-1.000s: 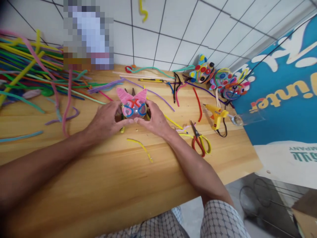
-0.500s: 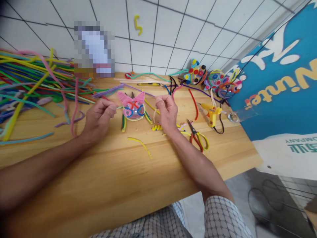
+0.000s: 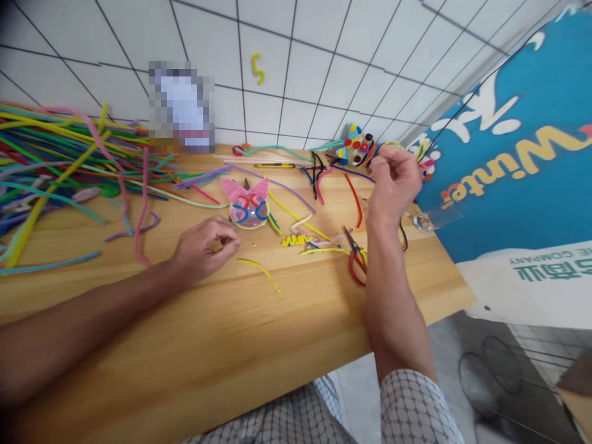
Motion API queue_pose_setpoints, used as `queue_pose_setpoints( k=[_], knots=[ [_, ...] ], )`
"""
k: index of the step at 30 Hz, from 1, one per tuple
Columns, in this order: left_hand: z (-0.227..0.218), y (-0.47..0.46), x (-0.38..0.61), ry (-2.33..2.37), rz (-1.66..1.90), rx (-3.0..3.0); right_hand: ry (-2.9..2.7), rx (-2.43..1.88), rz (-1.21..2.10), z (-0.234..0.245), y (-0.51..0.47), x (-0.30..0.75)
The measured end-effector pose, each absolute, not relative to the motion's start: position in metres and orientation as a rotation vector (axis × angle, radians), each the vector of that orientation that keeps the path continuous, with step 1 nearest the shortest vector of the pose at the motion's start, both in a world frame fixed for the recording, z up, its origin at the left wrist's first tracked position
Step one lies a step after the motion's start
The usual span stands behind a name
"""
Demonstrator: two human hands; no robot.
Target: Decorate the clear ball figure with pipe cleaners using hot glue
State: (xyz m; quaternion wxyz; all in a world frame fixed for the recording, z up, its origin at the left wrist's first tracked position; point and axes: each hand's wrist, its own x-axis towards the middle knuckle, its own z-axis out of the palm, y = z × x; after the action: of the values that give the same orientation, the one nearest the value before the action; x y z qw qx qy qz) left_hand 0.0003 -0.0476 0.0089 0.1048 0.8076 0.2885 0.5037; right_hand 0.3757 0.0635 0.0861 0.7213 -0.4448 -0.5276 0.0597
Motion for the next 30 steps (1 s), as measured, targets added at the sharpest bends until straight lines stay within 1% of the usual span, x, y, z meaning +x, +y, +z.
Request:
queue_pose_setpoints(
  k=[6, 10, 13, 16, 18, 19, 20, 21, 23, 25, 27, 30],
  knots=[
    [0.007, -0.049, 0.002, 0.778, 1.5, 2.416, -1.166, -1.033, 0.133, 0.094, 0.015, 0.368],
    [0.007, -0.051, 0.003, 0.762, 1.461, 2.454, -1.214, -1.006, 0.221, 0.101, -0.019, 0.352],
    [0.008, -0.052, 0.002, 0.768, 1.413, 2.466, -1.208, -0.944, 0.173, 0.12, -0.044, 0.353],
    [0.009, -0.054, 0.002, 0.741, 1.465, 2.491, -1.202, -0.848, 0.1, 0.145, -0.079, 0.358],
    [0.014, -0.058, 0.005, 0.766, 1.528, 2.511, -1.237, -0.842, 0.151, 0.154, -0.106, 0.353],
    [0.018, -0.062, 0.008, 0.806, 1.531, 2.509, -1.296, -0.945, 0.261, 0.155, -0.119, 0.345],
    [0.022, -0.066, 0.013, 0.859, 1.503, 2.494, -1.378, -0.96, 0.298, 0.153, -0.13, 0.336],
    [0.027, -0.072, 0.019, 0.929, 1.414, 2.458, -1.527, -0.995, 0.407, 0.149, -0.138, 0.324],
    [0.039, -0.082, 0.033, 0.994, 1.095, 2.411, -1.85, -0.941, 0.621, 0.136, -0.147, 0.299],
    [0.053, -0.091, 0.042, 0.948, 0.652, 2.394, -2.03, -0.821, 0.697, 0.122, -0.143, 0.281],
    [0.072, -0.096, 0.039, 0.864, 0.301, 2.352, -2.049, -0.811, 0.695, 0.112, -0.13, 0.277],
    [0.109, -0.091, -0.006, 0.7, 0.153, 2.296, -1.902, -1.013, 0.736, 0.102, -0.104, 0.294]
  ],
)
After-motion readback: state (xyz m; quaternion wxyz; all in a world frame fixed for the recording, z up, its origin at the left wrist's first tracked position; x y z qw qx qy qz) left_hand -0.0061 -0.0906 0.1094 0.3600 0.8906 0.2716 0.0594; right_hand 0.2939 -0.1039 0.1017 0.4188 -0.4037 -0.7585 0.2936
